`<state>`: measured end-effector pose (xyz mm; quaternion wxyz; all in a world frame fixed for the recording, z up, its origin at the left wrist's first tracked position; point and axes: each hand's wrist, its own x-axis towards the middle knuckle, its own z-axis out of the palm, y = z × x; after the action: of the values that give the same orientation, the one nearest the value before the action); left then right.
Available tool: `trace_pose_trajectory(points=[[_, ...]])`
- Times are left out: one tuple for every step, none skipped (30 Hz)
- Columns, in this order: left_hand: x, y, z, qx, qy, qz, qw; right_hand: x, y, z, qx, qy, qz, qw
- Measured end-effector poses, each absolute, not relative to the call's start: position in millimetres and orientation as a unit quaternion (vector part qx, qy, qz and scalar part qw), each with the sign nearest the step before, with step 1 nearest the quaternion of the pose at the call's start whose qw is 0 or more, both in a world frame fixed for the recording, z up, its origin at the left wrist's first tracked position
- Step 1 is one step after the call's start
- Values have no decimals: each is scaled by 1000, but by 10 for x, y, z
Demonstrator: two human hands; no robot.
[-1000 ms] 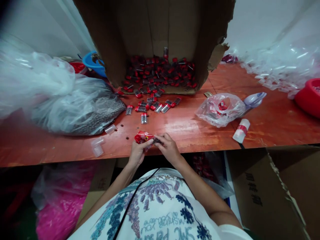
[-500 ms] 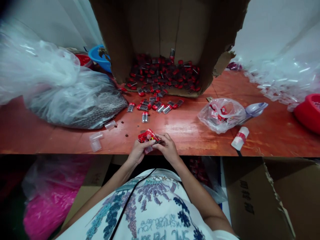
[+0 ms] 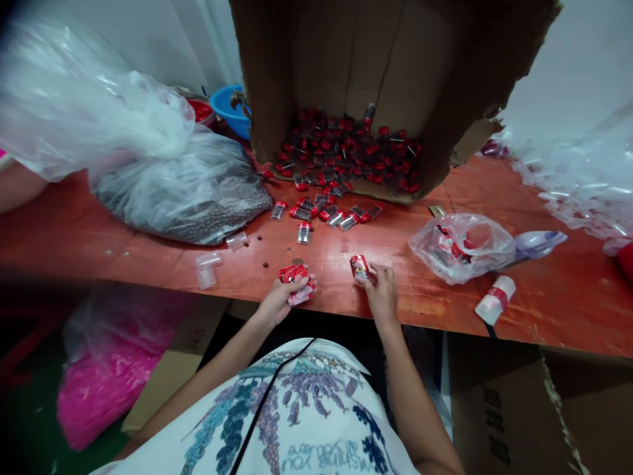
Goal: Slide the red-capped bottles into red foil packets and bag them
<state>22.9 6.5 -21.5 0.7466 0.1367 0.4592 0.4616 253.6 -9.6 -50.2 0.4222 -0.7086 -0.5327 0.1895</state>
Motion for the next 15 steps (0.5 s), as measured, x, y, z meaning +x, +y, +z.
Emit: trace_pose_trajectory(points=[[232,67,-237,133,464,472,737,2468,-99,-470,-700,-546,180,423],[241,70,-259,132,466,483,729,2359,-102,-433,-682,-563,189,427],[254,72,-279,134,465,495,722,2217,-104,-393,-652,-583,219,432],[265,73,-296,138,462,507,715,2058,-102,-356,-616,-608,263,426],[273,75,-308,144,457,519,708,1897,-94,-326,-583,-627,304,419],[273,77,-314,149,453,530,701,1746,-79,-304,-557,-633,332,424],[263,80,-315,153,451,540,694,1618,-58,-291,-537,-639,351,424],[242,83,-311,155,447,549,689,1516,-30,-286,-520,-646,360,428],[211,88,-304,153,444,559,683,1443,4,-288,-505,-656,360,430],[171,93,-294,148,442,568,678,1394,42,-294,-490,-670,356,428],[124,99,-284,141,441,576,674,1364,87,-301,-476,-688,349,422],[73,106,-275,132,441,585,668,1348,140,-310,-465,-707,342,410],[21,115,-268,120,445,593,660,1338,203,-317,-460,-724,332,393],[-30,124,-264,106,450,602,651,1330,279,-324,-462,-738,319,374],[-79,135,-263,92,457,609,642,1321,369,-329,-472,-749,300,355]])
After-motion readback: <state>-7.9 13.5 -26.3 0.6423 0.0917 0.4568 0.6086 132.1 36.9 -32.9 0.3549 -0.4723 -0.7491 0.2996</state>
